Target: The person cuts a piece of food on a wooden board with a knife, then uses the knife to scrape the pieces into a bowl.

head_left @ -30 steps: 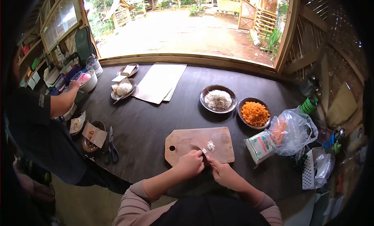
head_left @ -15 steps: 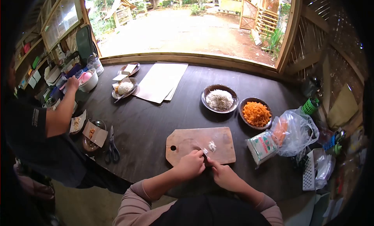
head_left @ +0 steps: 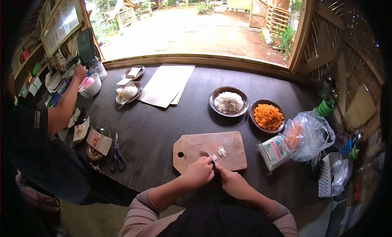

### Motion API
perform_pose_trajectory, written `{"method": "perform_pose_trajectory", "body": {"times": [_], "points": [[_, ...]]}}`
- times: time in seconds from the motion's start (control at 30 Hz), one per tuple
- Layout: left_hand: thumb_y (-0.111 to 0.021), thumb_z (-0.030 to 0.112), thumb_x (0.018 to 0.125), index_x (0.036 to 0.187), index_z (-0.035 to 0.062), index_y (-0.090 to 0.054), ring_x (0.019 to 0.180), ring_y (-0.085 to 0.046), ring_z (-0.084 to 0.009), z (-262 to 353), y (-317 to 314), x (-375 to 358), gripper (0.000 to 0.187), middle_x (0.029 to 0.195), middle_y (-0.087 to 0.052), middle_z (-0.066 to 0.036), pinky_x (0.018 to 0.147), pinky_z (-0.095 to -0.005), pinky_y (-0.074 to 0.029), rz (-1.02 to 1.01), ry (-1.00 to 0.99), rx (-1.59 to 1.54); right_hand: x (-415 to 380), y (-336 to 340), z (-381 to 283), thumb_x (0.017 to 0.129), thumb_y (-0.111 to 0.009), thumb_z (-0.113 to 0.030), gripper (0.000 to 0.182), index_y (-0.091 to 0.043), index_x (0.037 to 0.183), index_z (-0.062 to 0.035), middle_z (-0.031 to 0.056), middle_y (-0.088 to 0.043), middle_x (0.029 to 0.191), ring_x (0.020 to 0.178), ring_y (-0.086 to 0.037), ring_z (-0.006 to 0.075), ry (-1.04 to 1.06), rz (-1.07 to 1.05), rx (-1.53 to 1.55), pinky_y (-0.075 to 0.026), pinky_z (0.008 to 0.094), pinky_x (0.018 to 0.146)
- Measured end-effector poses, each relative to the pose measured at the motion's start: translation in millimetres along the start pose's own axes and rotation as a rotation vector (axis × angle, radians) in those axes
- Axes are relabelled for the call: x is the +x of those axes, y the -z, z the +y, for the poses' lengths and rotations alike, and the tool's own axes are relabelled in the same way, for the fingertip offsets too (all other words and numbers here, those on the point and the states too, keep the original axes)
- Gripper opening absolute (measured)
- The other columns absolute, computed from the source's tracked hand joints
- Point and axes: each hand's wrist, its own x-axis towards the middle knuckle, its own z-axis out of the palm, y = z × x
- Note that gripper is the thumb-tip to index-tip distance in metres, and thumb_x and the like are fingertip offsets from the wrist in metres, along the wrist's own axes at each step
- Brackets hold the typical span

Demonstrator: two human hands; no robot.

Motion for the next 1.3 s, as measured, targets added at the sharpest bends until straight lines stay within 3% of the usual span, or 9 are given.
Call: {"method": "perform_pose_trajectory", "body": {"times": [0.13, 0.2, 0.27, 0.53, 0.6, 0.7, 1.03, 1.23, 1.3], "points": [[-0.061, 0.02, 0.082, 0.084, 0.0015, -0.068, 0.097, -0.061, -0.0263, -2.0, -1.8, 1.0, 0.019, 0.097, -0.062, -0.01, 0.082, -0.0372, -0.053, 0.048, -0.05, 0.081, 1.1, 2.1, -1.6, 0.093, -0.05, -0.005, 0.044, -0.046, 0.137, -0.0024, 0.0284, -0.064, 0.08, 0.071, -0.065, 0.0432, 0.046, 0.036, -0.004, -0.052, 0.0484, 0.067], [-0.062, 0.019, 0.08, 0.076, 0.0022, -0.068, 0.093, -0.061, -0.024, -5.0, -5.6, 2.5, 0.019, 0.091, -0.061, -0.008, 0.077, -0.0358, -0.054, 0.104, -0.086, 0.126, -5.0, 17.8, -13.6, 0.093, -0.05, -0.002, 0.044, -0.049, 0.137, -0.0018, 0.0288, -0.065, 0.095, 0.084, -0.066, 0.0434, -0.055, -0.056, 0.061, -0.053, 0.046, 0.075], [-0.063, 0.021, 0.079, 0.073, 0.0031, -0.068, 0.091, -0.062, -0.0238, -6.4, -8.1, 1.6, 0.019, 0.089, -0.061, -0.008, 0.077, -0.0353, -0.054, 0.13, -0.099, 0.146, -5.5, 27.1, -23.4, 0.093, -0.05, -0.002, 0.045, -0.048, 0.137, -0.0015, 0.0286, -0.065, 0.095, 0.085, -0.066, 0.0436, -0.098, -0.096, 0.06, -0.053, 0.0459, 0.076], [-0.062, 0.022, 0.083, 0.086, 0.0021, -0.068, 0.094, -0.062, -0.0264, -3.2, -1.3, 1.4, 0.021, 0.094, -0.063, -0.01, 0.084, -0.0368, -0.052, 0.024, -0.064, 0.121, 0.7, 1.7, -5.8, 0.092, -0.05, -0.001, 0.045, -0.048, 0.137, -0.0009, 0.029, -0.065, 0.093, 0.085, -0.066, 0.0427, -0.088, -0.063, -0.064, -0.053, 0.0449, 0.075], [-0.061, 0.021, 0.083, 0.086, 0.002, -0.068, 0.094, -0.062, -0.0266, -3.6, -0.4, 1.7, 0.02, 0.094, -0.063, -0.011, 0.085, -0.0367, -0.052, 0.014, -0.063, 0.115, -0.2, 6.0, -6.6, 0.09, -0.051, -0.004, 0.048, -0.047, 0.138, -0.0018, 0.0276, -0.064, 0.081, 0.072, -0.065, 0.0421, 0.024, 0.004, -0.004, -0.051, 0.0482, 0.068], [-0.061, 0.02, 0.084, 0.086, 0.0018, -0.068, 0.093, -0.062, -0.027, -4.7, -1.5, 1.5, 0.02, 0.094, -0.063, -0.011, 0.085, -0.0367, -0.051, 0.02, -0.055, 0.106, -4.7, 26.2, -24.2, 0.09, -0.051, 0.0, 0.047, -0.048, 0.137, -0.0013, 0.0291, -0.064, 0.091, 0.082, -0.066, 0.0421, -0.121, -0.123, 0.036, -0.053, 0.0441, 0.073], [-0.062, 0.02, 0.08, 0.078, 0.0027, -0.068, 0.094, -0.062, -0.0254, -3.7, -2.4, 1.5, 0.019, 0.095, -0.062, -0.009, 0.081, -0.0369, -0.053, 0.053, -0.085, 0.116, 1.0, -0.2, -3.8, 0.091, -0.052, -0.001, 0.046, -0.049, 0.136, -0.0004, 0.0291, -0.064, 0.087, 0.078, -0.066, 0.0424, -0.023, 0.001, -0.073, -0.053, 0.0445, 0.072], [-0.062, 0.019, 0.079, 0.078, 0.0025, -0.068, 0.093, -0.062, -0.0254, -6.1, -4.9, 0.4, 0.018, 0.093, -0.062, -0.009, 0.081, -0.0368, -0.053, 0.09, -0.091, 0.101, -4.2, 22.3, -21.0, 0.09, -0.052, 0.001, 0.046, -0.05, 0.136, 0.0001, 0.0292, -0.064, 0.094, 0.084, -0.066, 0.0421, -0.139, -0.144, 0.026, -0.052, 0.0445, 0.074], [-0.062, 0.019, 0.079, 0.078, 0.0023, -0.068, 0.093, -0.061, -0.0256, -5.9, -3.4, 0.6, 0.018, 0.092, -0.062, -0.009, 0.081, -0.0368, -0.053, 0.099, -0.099, 0.095, -3.9, 11.0, -6.6, 0.091, -0.052, 0.0, 0.044, -0.05, 0.135, 0.0001, 0.0294, -0.064, 0.095, 0.083, -0.066, 0.043, -0.035, -0.032, 0.082, -0.052, 0.0451, 0.075]]}}
